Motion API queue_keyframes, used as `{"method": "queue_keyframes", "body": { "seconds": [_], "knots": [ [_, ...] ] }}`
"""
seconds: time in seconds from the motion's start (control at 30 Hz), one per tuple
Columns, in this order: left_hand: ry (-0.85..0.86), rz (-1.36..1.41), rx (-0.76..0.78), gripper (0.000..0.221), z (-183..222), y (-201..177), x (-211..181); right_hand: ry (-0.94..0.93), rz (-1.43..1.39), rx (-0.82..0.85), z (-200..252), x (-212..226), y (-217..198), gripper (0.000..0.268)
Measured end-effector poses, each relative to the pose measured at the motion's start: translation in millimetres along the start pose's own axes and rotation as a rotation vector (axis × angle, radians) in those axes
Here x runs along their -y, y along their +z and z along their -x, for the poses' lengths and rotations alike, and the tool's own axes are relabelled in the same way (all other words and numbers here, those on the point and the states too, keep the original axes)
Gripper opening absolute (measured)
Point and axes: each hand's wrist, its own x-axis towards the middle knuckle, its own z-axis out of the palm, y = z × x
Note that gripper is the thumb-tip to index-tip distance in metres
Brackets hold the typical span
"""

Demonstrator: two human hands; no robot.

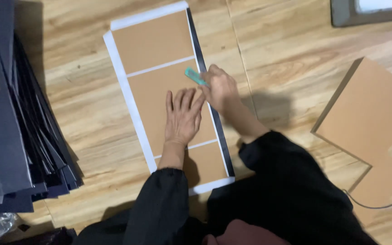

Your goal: Assembling cardboard boxes by peeling adhesive backing and sticking panels onto a base sheet

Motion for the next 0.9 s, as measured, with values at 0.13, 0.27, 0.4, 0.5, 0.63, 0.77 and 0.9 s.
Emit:
{"method": "queue_keyframes", "body": {
  "seconds": [0.13,0.27,0.4,0.5,0.63,0.77,0.9],
  "knots": [
    [0.044,0.000,0.037,0.052,-5.8,-26.7,-4.1,0.014,-0.202,-0.266,-39.8,-3.6,-23.3,0.017],
    [0.052,-0.006,0.030,0.052,-4.9,-28.0,-4.9,-0.070,-0.038,-0.237,-31.2,2.2,1.6,0.019],
    [0.060,-0.034,0.024,0.054,-9.0,-29.7,-4.3,-0.109,-0.015,-0.175,-59.3,-8.0,-9.9,0.011],
    [0.054,-0.045,0.039,0.054,-4.7,-29.2,-6.1,-0.065,0.042,-0.250,-71.9,-0.5,0.5,0.014],
    [0.060,-0.060,0.021,0.055,-7.0,-26.1,-5.0,-0.165,0.054,-0.096,-71.2,10.7,10.4,0.019],
    [0.052,-0.047,0.036,0.054,-7.1,-27.3,-4.9,-0.049,-0.032,-0.308,-108.4,-6.6,6.8,0.010],
    [0.058,-0.041,0.029,0.057,-6.4,-27.3,-4.0,-0.089,0.036,-0.131,-124.8,-7.8,2.0,0.015]
  ]
}}
